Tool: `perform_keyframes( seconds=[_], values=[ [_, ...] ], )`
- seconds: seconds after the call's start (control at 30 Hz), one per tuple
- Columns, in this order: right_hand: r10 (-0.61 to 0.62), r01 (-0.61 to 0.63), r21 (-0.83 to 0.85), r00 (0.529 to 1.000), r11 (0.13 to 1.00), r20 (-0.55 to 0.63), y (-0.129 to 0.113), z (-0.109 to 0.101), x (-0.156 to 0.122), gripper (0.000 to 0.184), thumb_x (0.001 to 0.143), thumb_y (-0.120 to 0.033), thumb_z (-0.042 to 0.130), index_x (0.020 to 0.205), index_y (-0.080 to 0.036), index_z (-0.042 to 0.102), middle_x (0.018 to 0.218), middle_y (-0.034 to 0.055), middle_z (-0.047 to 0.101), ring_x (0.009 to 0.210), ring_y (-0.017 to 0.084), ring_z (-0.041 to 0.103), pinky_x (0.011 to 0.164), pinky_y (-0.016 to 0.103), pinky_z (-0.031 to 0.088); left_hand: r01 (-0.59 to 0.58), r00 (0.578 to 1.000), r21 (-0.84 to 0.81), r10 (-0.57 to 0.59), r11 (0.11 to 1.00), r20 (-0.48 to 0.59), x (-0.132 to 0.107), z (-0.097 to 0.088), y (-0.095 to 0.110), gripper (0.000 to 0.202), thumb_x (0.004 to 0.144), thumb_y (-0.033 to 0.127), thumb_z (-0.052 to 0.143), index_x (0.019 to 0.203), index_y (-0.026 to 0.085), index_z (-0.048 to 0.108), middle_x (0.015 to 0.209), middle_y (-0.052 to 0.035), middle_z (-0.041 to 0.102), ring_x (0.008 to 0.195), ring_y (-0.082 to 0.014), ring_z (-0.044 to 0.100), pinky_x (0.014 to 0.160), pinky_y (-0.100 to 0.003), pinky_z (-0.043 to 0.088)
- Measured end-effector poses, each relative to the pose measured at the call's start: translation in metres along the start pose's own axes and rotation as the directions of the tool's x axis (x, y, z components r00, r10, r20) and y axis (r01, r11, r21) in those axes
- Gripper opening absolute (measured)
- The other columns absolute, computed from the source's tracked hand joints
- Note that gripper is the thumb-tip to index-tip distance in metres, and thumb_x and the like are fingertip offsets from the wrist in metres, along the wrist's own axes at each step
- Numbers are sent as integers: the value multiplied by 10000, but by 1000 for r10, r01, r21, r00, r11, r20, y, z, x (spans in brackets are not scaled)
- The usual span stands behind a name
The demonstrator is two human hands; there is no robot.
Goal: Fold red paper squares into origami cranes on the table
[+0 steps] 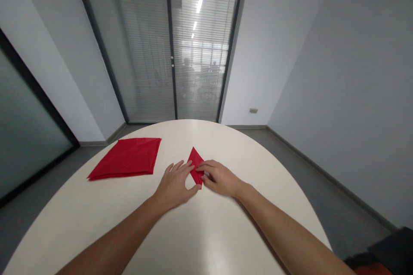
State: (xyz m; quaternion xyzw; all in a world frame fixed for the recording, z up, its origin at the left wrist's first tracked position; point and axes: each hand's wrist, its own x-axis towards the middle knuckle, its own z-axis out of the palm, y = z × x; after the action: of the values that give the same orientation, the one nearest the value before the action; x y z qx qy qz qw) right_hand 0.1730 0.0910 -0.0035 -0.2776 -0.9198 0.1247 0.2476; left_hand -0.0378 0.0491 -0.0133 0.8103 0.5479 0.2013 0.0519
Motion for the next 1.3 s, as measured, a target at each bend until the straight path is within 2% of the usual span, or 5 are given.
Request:
perform_keyframes(
  seconds=[0.3, 0.73, 0.9, 1.13, 1.3],
  values=[
    [62, -62, -49, 998, 997, -3, 2, 2, 0, 476, 852, -244, 632, 1315, -134, 612, 1291, 153, 658, 1211, 266, 590, 1060, 422, 452, -42, 999, 56, 43, 998, -27, 2, 5, -7, 433, 948, 383, 528, 1341, 228, 618, 1473, -128, 531, 1352, -345, 485, 1127, -558, 351],
    [43, -42, -38, 998, 998, 38, -1, -1, 0, 589, 770, -331, 723, 1320, -161, 596, 1263, 137, 671, 1171, 287, 594, 1048, 447, 427, 29, 998, 50, -26, 998, -58, 1, 9, -6, 545, 855, 403, 633, 1361, 206, 587, 1483, -138, 516, 1370, -343, 463, 1146, -554, 321],
    [18, -15, -55, 998, 998, 58, -1, -2, 0, 565, 808, -328, 679, 1334, -144, 580, 1297, 150, 650, 1207, 295, 567, 1059, 457, 409, 17, 999, 39, -15, 999, -43, -1, 12, -8, 618, 858, 464, 638, 1400, 181, 551, 1498, -170, 490, 1395, -363, 428, 1157, -574, 293],
    [0, 4, -58, 998, 998, 64, -3, -3, 3, 480, 822, -250, 651, 1291, -161, 597, 1237, 122, 683, 1153, 272, 598, 1031, 431, 418, 21, 996, 63, -16, 998, -89, 2, 11, -9, 427, 927, 368, 554, 1308, 191, 632, 1433, -151, 564, 1338, -335, 502, 1133, -549, 351],
    [45, -43, -63, 999, 997, 26, -4, -1, 3, 420, 883, -308, 638, 1279, -171, 602, 1219, 124, 681, 1122, 268, 607, 995, 431, 443, -35, 995, 42, 38, 999, -96, 2, 12, -11, 469, 911, 390, 581, 1329, 180, 613, 1452, -151, 544, 1350, -346, 480, 1134, -542, 364]
  ],
)
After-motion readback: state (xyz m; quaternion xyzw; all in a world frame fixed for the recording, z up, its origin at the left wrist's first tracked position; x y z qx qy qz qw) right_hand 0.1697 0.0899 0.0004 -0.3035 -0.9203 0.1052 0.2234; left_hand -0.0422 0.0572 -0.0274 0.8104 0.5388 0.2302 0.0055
